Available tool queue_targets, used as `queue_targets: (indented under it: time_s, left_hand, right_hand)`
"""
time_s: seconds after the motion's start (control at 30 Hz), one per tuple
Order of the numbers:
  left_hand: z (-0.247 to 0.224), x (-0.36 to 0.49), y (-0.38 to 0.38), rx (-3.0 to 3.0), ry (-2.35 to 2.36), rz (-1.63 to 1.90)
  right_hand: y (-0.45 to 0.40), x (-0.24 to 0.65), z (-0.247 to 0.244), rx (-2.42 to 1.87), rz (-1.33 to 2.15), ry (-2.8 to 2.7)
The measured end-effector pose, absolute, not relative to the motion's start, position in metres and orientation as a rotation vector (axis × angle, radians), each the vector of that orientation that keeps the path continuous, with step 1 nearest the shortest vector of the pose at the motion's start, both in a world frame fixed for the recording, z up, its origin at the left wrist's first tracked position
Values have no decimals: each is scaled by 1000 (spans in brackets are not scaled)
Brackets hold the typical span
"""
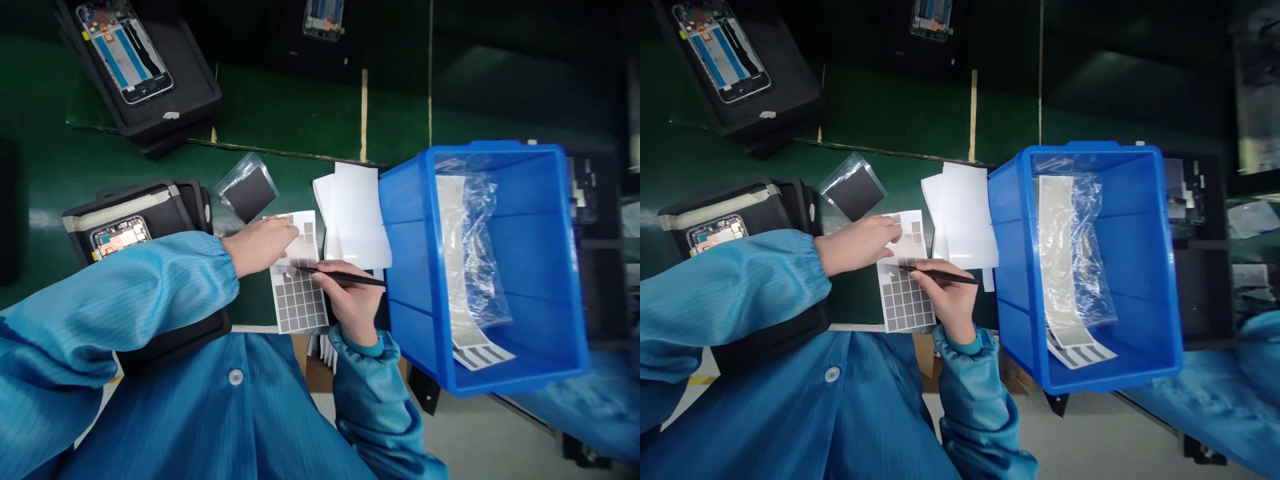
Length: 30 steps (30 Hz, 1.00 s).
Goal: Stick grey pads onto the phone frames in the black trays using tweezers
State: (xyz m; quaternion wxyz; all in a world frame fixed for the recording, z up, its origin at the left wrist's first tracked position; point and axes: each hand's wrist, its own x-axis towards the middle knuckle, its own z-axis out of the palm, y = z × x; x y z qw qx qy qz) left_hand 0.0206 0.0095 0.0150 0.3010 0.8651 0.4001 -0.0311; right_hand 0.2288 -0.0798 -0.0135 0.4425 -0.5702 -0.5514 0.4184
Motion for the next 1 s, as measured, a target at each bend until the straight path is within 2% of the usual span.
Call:
queue_targets:
  time_s: [0.23, 0.33, 1.0]
  left_hand:
    - [81, -18, -5, 2040, 1099, 168]
    - [95, -43, -21, 1986, 1116, 195]
    - [87, -152, -81, 1593, 1358, 562]
  right_hand:
    - [-83, 205, 27, -1334, 1068, -1338]
    - [-80, 184, 39, -1280, 1120, -1341]
    - [-74, 71, 51, -1230, 1309, -1488]
